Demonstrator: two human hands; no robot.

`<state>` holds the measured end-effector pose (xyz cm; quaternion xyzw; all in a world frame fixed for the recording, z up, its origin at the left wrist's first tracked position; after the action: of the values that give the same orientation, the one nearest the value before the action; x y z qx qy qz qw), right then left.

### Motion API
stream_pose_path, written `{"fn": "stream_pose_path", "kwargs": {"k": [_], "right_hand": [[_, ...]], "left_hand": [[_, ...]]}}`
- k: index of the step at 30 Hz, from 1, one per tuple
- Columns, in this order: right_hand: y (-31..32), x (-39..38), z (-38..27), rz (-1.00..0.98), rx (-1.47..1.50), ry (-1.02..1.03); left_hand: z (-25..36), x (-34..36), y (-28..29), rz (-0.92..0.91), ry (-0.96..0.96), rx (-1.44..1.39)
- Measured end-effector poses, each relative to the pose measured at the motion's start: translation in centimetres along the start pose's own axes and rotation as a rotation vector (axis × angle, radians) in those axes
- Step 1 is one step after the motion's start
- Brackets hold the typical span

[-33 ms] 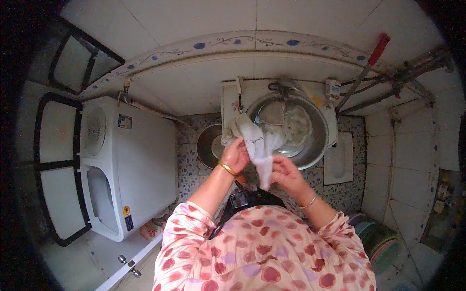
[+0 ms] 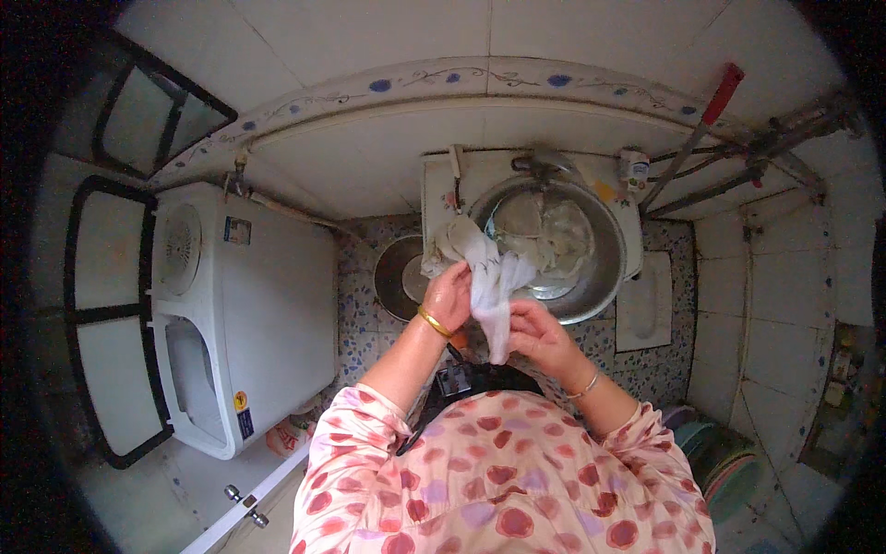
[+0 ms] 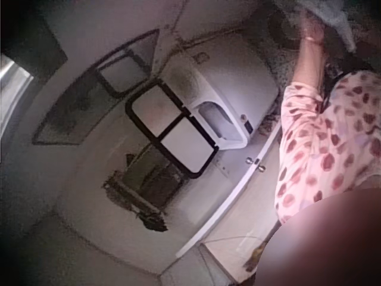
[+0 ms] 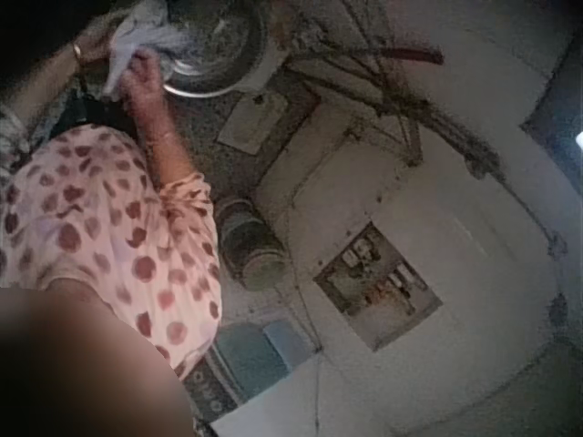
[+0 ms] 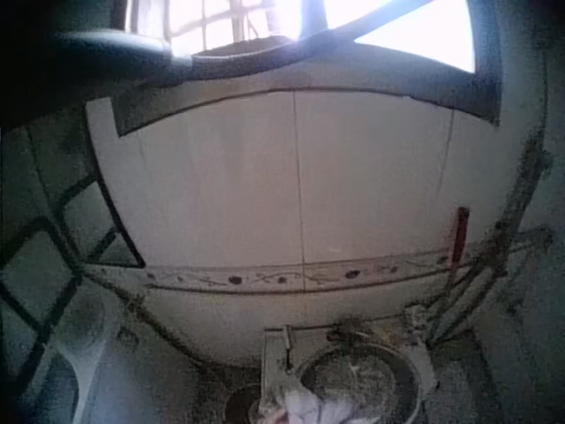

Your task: The person walks from a kitchen area into a utility room and begins hand-washing a white cloth in a metal basin. They repeatedly submerge, scrub, and wring the cloth under running water from a faucet.

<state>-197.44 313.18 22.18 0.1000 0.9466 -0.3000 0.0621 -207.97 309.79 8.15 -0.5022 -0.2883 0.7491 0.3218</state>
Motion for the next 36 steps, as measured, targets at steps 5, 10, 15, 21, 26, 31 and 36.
{"fn": "stream_pose_path", "kwargs": {"k": [5,10,15,21,26,31,36], "right_hand": [[-2.7,0.2,0.4,-0.182,-0.056,0.083],[-8.6,1.1,-2.8,-0.453,-0.625,0.223],[-8.1,2.4,-5.1,-0.296,-0.925,0.463],[3.4,1.2,-4.1,0.059,-1.068,0.218],[18.9,0.2,-5.3,0.481,-1.155,0.015],[33.5,2.3,-7.9,0.725,-1.205,0.066],[40.5,7.8,-7.4,0.615,-1.56,0.09]], "left_hand": [[4.9,-2.6,-5.2,-0.18,-0.178,-0.147],[8.1,-6.0,-12.4,-0.354,-0.158,-0.301],[10.1,-6.8,-15.5,-0.449,-0.158,-0.301],[9.5,-3.8,-13.3,-0.364,-0.171,-0.357],[7.6,-1.0,-8.9,-0.217,-0.138,-0.284],[7.2,0.6,-8.4,-0.091,-0.215,-0.355],[6.8,0.1,-9.1,-0.04,-0.339,-0.339]]}}
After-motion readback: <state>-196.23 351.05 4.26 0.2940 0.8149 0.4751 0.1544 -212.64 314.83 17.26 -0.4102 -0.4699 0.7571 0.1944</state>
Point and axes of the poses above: each hand's wrist, its own x-axis towards the middle knuckle, its own y-axis out of the back of the hand, z = x × y, the point moved 9 cm from there along x, towards the middle knuckle, and after that the axes turned 3 degrees about y, right-handed, at the moved point
